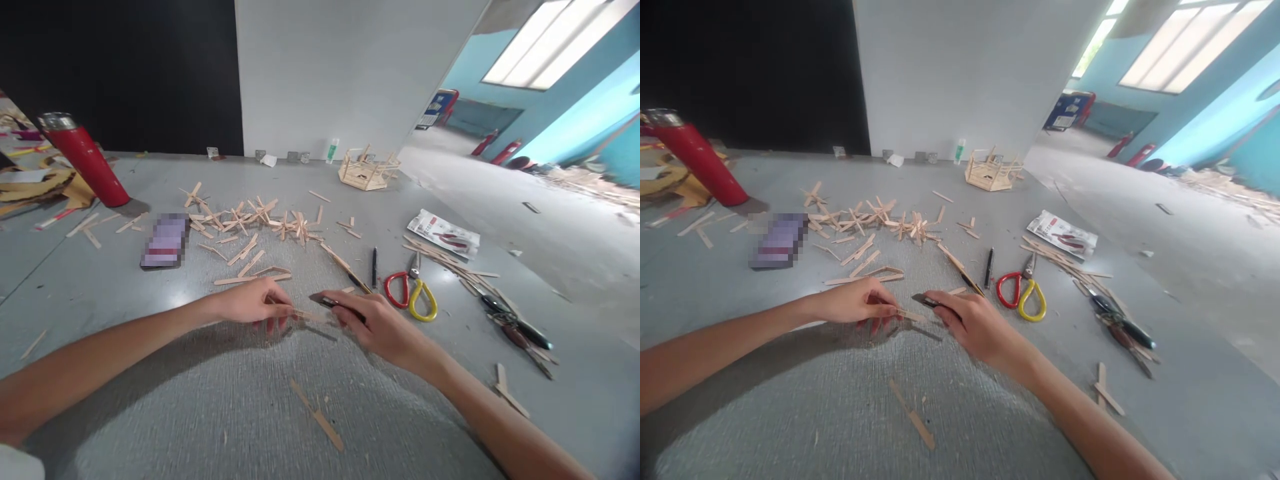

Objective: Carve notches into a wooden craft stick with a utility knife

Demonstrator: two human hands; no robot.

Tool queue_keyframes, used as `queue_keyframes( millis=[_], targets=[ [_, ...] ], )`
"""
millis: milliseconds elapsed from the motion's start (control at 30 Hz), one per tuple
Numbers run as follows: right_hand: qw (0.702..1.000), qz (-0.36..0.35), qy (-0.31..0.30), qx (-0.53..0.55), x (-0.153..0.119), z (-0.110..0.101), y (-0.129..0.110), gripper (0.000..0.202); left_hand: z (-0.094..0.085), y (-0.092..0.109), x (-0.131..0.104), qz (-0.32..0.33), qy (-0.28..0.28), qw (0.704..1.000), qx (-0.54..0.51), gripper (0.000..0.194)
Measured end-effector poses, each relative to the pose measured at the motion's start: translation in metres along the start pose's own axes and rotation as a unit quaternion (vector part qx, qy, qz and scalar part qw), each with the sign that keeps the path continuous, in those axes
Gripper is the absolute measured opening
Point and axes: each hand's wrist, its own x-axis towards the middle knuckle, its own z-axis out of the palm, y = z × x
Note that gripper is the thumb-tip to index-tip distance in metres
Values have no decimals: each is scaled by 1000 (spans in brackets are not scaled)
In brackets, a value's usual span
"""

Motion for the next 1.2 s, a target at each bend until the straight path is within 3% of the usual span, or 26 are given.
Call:
queue_keyframes(
  millis=[133,367,533,833,1200],
  targets=[
    [999,0,24,-21,-10,5,-8,35,-3,8,-2,-6,19,1000,21,26],
    [991,-16,-13,-130,-18,21,-9,35,-6,3,0,-36,1,999,6,11],
    [986,-44,-23,-160,-22,26,-5,34,-6,3,2,-71,-21,997,-8,11],
    [981,-41,-33,-186,-26,33,0,37,-9,1,4,-60,-45,997,-15,26],
    [982,-53,-2,-184,-22,32,-3,34,-8,-3,1,-39,-39,998,-38,9]
  ],
)
